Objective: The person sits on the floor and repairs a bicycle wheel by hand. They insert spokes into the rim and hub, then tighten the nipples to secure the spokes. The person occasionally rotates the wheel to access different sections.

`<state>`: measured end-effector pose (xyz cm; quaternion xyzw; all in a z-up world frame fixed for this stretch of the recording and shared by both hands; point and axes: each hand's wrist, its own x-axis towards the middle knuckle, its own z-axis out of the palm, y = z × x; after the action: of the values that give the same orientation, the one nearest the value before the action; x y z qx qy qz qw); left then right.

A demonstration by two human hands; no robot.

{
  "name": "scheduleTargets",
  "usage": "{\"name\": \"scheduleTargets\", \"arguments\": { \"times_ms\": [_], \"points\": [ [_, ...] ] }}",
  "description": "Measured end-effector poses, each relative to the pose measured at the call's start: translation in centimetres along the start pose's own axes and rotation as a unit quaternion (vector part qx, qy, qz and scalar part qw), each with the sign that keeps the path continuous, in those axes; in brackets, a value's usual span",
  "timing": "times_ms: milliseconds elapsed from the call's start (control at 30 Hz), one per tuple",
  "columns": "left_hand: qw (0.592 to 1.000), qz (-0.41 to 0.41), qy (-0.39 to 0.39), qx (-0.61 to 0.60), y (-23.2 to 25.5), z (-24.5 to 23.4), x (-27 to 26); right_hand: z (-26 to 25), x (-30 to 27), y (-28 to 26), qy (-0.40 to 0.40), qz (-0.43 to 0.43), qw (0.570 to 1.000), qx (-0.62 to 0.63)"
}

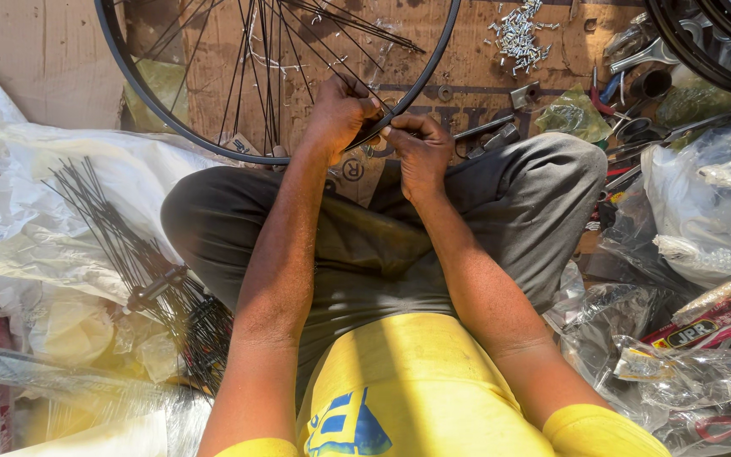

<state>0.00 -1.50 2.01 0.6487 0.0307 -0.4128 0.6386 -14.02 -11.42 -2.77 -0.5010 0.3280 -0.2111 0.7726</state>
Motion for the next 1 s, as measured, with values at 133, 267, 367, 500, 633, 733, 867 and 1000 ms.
{"name": "scheduleTargets", "arguments": {
  "times_ms": [133, 267, 367, 500, 633, 733, 867, 1000],
  "points": [
    [1.0, -0.002, 0.01, 0.02, -0.1, 0.1, 0.2, 0.5, -0.1, -0.2, -0.044, -0.06, 0.997, -0.014],
    [0.999, 0.002, 0.027, 0.044, -0.5, 0.4, 0.5, 0.7, -0.7, 0.0, -0.047, -0.095, 0.991, -0.08],
    [0.999, -0.003, 0.029, 0.038, -0.4, 0.5, 0.3, 1.2, -0.8, 0.4, -0.006, -0.106, 0.988, -0.109],
    [0.999, -0.024, 0.024, 0.029, 0.0, 0.4, 0.0, 1.4, -0.5, 0.3, 0.008, -0.104, 0.992, -0.064],
    [0.999, 0.006, 0.023, 0.03, -1.1, 0.2, 0.8, 1.4, -0.9, 0.1, -0.019, -0.221, 0.948, -0.229],
    [0.998, 0.032, 0.021, 0.042, -1.5, 0.1, 1.0, 1.5, -1.2, 0.6, -0.017, -0.194, 0.958, -0.211],
    [0.999, -0.019, 0.027, 0.029, -0.4, 0.3, 0.2, 1.0, 0.0, 0.5, -0.004, -0.135, 0.986, -0.099],
    [0.999, -0.02, 0.012, 0.028, -0.2, 0.2, 0.0, 1.0, -0.5, 0.4, -0.026, -0.189, 0.964, -0.186]
  ]
}}
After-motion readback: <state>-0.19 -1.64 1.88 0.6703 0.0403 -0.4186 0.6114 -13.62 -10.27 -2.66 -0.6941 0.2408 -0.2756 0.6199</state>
